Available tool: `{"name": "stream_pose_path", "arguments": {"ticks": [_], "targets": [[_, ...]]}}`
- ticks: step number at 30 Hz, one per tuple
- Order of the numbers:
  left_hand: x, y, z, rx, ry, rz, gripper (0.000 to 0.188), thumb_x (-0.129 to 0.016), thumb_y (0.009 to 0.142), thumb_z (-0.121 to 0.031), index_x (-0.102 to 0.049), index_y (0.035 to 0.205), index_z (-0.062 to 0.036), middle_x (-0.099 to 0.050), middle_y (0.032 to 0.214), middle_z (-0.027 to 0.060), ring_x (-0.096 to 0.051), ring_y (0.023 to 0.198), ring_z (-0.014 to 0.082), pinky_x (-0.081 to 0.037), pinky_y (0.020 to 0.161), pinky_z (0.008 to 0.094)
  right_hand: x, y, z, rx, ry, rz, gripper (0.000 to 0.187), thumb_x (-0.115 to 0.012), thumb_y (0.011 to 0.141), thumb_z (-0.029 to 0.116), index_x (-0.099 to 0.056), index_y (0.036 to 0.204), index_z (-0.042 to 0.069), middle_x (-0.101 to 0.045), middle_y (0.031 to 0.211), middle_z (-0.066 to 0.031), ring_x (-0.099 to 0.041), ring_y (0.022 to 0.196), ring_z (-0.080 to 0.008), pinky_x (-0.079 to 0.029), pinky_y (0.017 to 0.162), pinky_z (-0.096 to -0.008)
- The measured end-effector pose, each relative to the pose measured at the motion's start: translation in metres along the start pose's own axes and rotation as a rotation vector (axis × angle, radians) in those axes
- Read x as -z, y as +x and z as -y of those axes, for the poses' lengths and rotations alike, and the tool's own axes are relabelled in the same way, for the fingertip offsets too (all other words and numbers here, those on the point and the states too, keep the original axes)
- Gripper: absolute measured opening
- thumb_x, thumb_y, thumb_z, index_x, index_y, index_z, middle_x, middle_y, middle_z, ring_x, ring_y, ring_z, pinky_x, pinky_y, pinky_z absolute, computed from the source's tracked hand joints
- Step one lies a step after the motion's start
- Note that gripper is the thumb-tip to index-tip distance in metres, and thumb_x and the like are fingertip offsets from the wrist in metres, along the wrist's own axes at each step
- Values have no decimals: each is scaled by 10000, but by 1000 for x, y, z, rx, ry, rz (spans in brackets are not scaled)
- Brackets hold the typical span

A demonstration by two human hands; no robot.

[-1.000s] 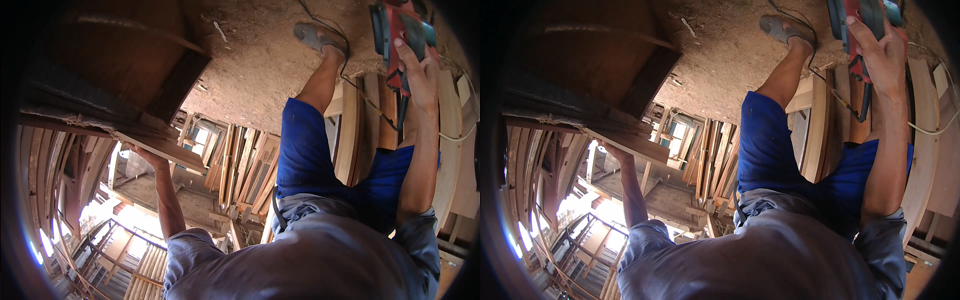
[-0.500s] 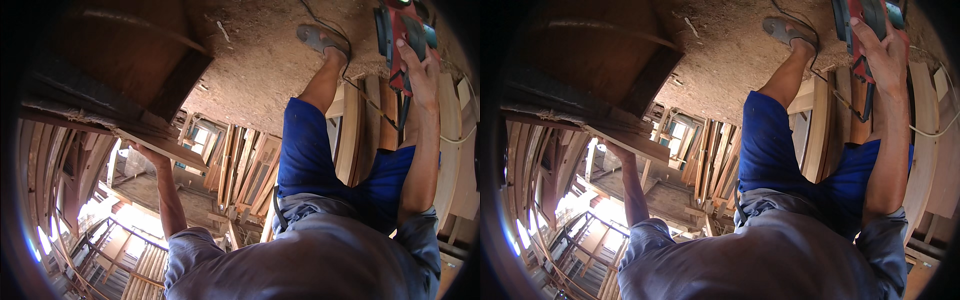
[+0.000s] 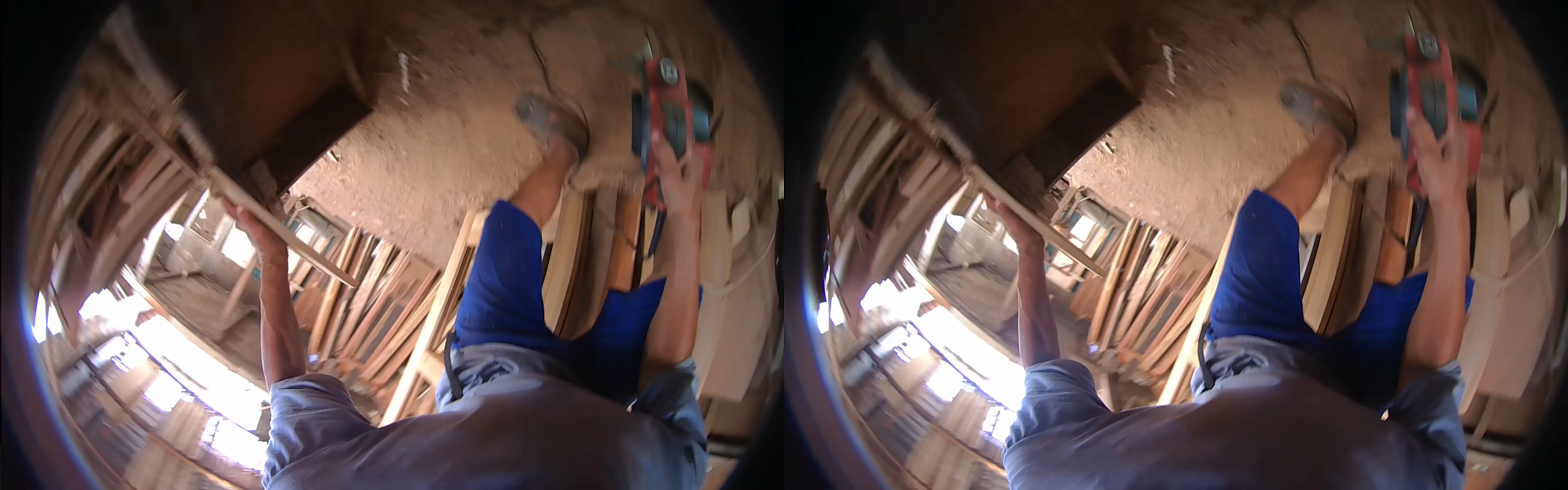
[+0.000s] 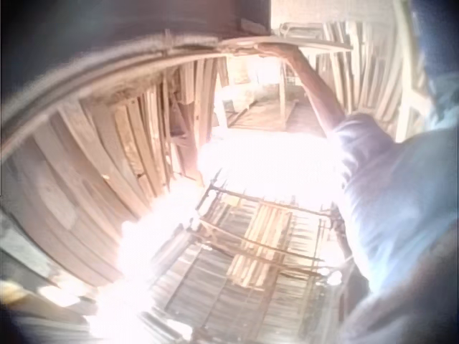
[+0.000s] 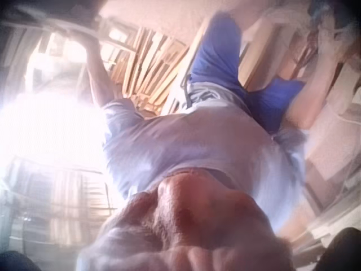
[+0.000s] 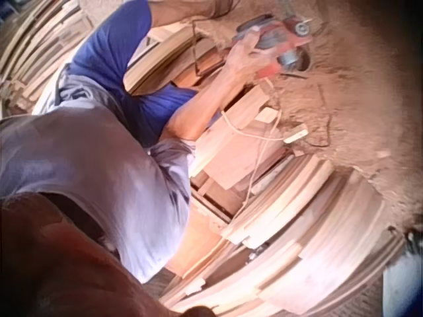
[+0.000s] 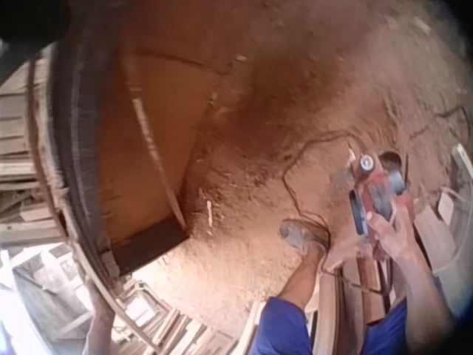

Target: The person clears debris from an electric sander using a wooden stick, adjusts the tool by hand, lifts a wooden board, and wipes sawdust off the board with their hand.

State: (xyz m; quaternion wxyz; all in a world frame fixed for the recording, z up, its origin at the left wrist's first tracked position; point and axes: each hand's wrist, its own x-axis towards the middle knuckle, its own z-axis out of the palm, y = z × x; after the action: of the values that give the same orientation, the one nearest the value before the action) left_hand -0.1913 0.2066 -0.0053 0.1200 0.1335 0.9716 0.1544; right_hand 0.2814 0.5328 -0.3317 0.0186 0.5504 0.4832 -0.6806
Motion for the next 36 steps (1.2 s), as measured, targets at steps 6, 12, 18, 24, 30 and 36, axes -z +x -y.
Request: {"name": "stream_pose_path", "arguments": {"ticks": [6,12,18,24,30,36], "targets": [[-42,-11,-10,-93,408,-80,733,-374,1068,-474,-194,1647,-63,-189,1700,233,-127,1586,391,-23,1261,572,0,22,1,373,-548,156,618,-681,963,288,-487,1459,-26,-661,1237,-153,-641,1109,-266,-497,968,-387],[-50,-9,-33,-65,288,-233,765,-538,963,-483,-354,1588,-82,-228,1646,335,-154,1546,509,-68,1245,630,-83,-16,68,353,-804,447,840,-708,906,263,-316,1546,-113,-445,1535,-321,-423,1463,-403,-334,1204,-407],[-58,-16,-33,-78,-8,-352,757,-570,923,-478,-432,1535,-56,-278,1607,366,-204,1512,546,-108,1231,661,-166,-87,110,268,-1264,800,785,-722,867,310,-412,1482,-67,-563,1400,-317,-588,1292,-434,-465,1086,-456],[-66,-33,-33,-157,-352,-532,776,-591,913,-422,-406,1531,11,-249,1613,371,-176,1530,533,-84,1242,651,-239,-163,121,567,-1432,1006,752,-707,888,328,-408,1496,1,-637,1292,-296,-631,1225,-433,-496,1028,-479],[-28,-175,76,372,-440,-362,820,-646,854,-325,-375,1559,-5,-212,1658,313,-113,1565,485,-19,1255,627,-322,-267,162,270,-1493,1235,645,-630,967,419,-479,1419,-15,-624,1263,-327,-617,1192,-455,-474,1013,-508],[-78,-416,171,1221,-305,-460,646,-591,968,-421,-515,1406,47,-535,1360,333,-489,1266,473,-347,1101,584,-358,-319,173,412,-1343,1509,527,-584,999,422,-586,1196,-67,-653,1113,-298,-644,1073,-400,-485,938,-476]]}}
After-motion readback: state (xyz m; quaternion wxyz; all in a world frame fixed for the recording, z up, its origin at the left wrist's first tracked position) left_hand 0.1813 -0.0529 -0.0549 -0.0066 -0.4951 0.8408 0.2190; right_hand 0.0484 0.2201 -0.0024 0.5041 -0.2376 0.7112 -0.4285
